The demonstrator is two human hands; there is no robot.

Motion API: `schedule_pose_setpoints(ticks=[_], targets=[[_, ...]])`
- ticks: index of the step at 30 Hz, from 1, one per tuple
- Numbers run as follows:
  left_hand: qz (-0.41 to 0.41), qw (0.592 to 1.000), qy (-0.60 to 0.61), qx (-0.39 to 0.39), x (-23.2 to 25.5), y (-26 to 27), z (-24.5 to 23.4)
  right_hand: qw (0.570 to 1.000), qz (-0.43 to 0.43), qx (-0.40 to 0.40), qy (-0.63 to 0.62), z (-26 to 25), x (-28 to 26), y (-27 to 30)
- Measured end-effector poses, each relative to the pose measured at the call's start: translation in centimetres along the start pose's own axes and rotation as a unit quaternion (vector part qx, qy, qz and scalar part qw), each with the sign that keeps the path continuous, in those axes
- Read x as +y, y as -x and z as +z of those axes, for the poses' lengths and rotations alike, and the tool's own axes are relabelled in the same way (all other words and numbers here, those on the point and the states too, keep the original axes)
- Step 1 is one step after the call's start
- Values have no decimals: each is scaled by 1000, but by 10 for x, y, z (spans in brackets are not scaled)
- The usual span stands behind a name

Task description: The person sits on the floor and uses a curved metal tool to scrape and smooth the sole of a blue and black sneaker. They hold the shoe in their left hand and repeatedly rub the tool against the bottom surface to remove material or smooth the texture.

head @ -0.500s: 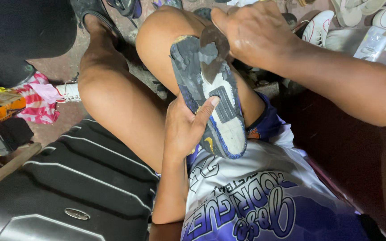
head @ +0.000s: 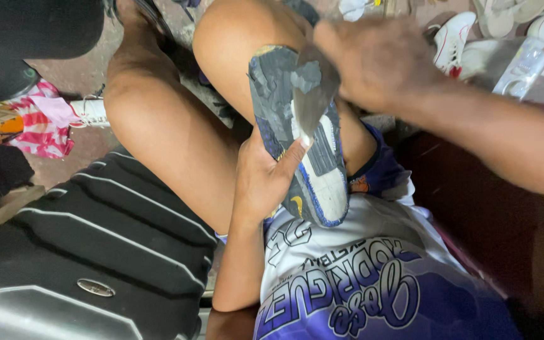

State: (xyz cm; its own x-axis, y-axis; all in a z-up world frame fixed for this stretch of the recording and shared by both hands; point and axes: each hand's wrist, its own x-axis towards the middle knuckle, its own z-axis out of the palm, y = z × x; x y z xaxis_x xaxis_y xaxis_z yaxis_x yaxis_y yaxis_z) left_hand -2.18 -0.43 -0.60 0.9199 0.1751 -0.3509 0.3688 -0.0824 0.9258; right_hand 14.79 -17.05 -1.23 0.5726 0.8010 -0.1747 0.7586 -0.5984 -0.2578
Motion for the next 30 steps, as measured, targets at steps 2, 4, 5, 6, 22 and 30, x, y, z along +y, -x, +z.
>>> schedule_pose_setpoints(ticks=[2, 4, 5, 6, 22, 30], targets=[[5, 1000, -22, 6, -1, 0, 1, 999, -32, 11, 3, -2, -5, 5], [15, 999, -35, 2, -2, 2, 0, 999, -37, -4, 1, 0, -8, 6], [29, 999, -37, 4, -3, 1, 0, 999, -34, -22, 3, 2, -6, 0], [43, 998, -38, 5, -3, -1, 0, 999, -30, -39, 4, 3, -4, -5], [53, 996, -72, 23, 9, -18, -4, 996, -41, 51, 61, 17, 10, -29], [30, 995, -86, 33, 10, -8, -1, 990, -14, 135, -48, 46, 13, -28]])
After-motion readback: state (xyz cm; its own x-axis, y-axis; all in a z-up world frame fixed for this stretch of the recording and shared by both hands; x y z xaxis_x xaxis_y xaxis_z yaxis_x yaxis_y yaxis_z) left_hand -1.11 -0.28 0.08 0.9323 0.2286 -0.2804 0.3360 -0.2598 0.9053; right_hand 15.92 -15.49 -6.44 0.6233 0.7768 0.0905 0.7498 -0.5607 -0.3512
